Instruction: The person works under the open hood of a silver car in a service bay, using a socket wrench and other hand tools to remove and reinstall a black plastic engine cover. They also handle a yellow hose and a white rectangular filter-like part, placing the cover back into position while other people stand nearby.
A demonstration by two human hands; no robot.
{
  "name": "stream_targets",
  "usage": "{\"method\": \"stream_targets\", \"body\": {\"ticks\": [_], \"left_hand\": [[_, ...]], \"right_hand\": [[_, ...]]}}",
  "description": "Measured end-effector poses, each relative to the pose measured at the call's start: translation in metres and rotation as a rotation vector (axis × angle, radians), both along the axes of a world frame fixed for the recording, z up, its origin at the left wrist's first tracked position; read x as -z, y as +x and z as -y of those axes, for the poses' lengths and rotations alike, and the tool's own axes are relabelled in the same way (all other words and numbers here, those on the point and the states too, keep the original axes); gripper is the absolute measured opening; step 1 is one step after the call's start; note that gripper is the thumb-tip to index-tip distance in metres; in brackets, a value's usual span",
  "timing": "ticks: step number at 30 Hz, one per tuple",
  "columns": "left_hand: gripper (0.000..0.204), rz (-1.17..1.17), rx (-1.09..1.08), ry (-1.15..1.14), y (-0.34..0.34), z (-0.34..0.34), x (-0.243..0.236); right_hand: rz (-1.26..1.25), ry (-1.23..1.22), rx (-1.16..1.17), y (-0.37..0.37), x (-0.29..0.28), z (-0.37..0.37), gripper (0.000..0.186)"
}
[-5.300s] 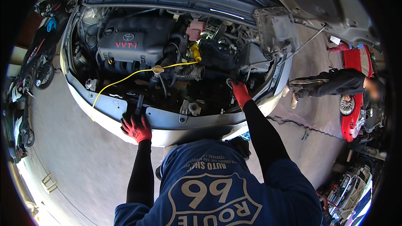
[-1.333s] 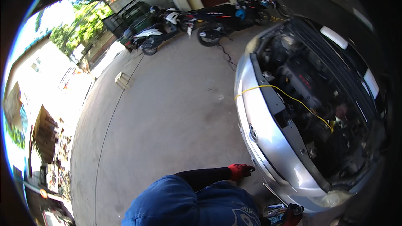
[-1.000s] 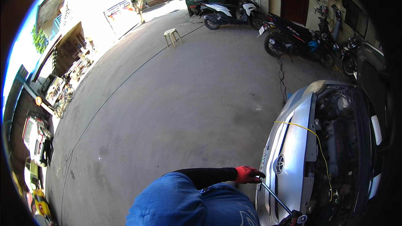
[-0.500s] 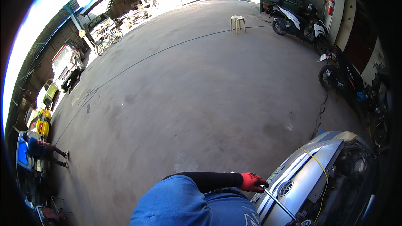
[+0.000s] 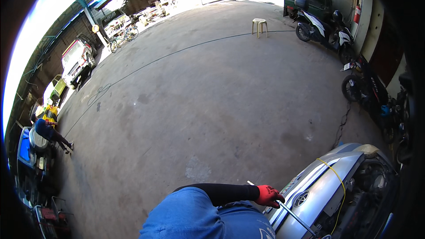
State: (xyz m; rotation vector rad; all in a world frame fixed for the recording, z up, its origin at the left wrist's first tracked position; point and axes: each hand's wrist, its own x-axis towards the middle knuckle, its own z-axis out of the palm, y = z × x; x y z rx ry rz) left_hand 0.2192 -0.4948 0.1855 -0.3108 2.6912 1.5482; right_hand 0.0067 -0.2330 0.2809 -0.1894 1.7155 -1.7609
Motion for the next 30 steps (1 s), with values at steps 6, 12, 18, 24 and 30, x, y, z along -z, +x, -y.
{"method": "stream_targets", "body": {"ticks": [6, 12, 18, 24, 30], "left_hand": [[0.037, 0.002, 0.108, -0.139, -0.003, -0.010, 0.009], [0.030, -0.004, -0.062, -0.236, -0.009, -0.025, 0.009], [0.035, 0.105, 0.091, -0.168, -0.018, -0.015, -0.006], [0.035, 0.044, 0.157, -0.067, -0.039, -0.011, 0.000], [0.046, 0.227, 0.062, 0.033, -0.050, 0.029, 0.044]], "right_hand": [[0.071, 0.006, 0.075, -0.010, -0.001, -0.005, 0.015], [0.189, -0.037, 0.214, -0.014, -0.002, -0.010, 0.015], [0.359, -0.048, 0.296, -0.006, -0.009, -0.012, 0.016], [0.345, 0.070, 0.121, -0.004, -0.017, 0.015, 0.015], [-0.540, 0.491, -0.182, -0.001, -0.068, 0.077, 0.020]]}}
